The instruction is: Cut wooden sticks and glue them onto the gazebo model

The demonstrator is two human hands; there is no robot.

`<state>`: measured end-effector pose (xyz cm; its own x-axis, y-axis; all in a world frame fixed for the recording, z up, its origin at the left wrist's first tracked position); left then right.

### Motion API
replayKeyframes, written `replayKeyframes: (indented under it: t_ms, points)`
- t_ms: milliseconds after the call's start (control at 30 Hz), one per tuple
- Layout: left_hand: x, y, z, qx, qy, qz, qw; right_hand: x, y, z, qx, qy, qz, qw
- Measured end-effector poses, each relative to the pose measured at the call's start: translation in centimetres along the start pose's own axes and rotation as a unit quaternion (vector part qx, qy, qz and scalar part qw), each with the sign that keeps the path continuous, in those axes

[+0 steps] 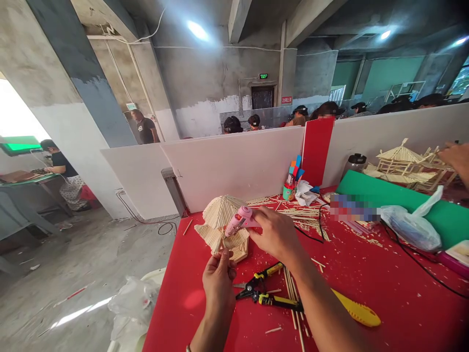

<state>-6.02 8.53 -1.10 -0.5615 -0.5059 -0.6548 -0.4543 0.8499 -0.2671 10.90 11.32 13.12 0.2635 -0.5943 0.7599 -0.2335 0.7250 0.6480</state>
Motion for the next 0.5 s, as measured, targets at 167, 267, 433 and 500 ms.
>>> replayKeyframes:
  t_ms: [167,267,433,500]
  points:
    - [0.29,0.04,0.20,0.005,-0.014,-0.011,1.000,-0.51,0.07,0.53,0.018,-0.024,-0.027,0.999]
    - [0.32,0.06,0.31,0.014,-0.030,-0.013,0.999,-0.82,0.09,0.80,0.027,-0.028,-0.026,0.999]
    - [0.31,-0.02,0.50,0.034,-0.060,-0.023,0.997,-0.85,0.10,0.93,0.026,-0.033,-0.022,0.999]
    - [0.31,-0.07,0.59,0.042,-0.068,-0.027,0.996,-0.92,0.09,0.91,0.026,-0.036,-0.019,0.999]
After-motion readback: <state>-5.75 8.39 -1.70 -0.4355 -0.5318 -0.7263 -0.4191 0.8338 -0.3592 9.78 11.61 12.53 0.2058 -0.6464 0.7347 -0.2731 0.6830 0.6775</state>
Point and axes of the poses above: each hand's wrist, its own y-axis towards the middle knuckle, its own x-axis out of the back of the hand, z = x × y, the point moved 8 cm from there along y, towards the middle knuckle, and after that the axes turned 12 degrees about -y, right-handed, at the moved point
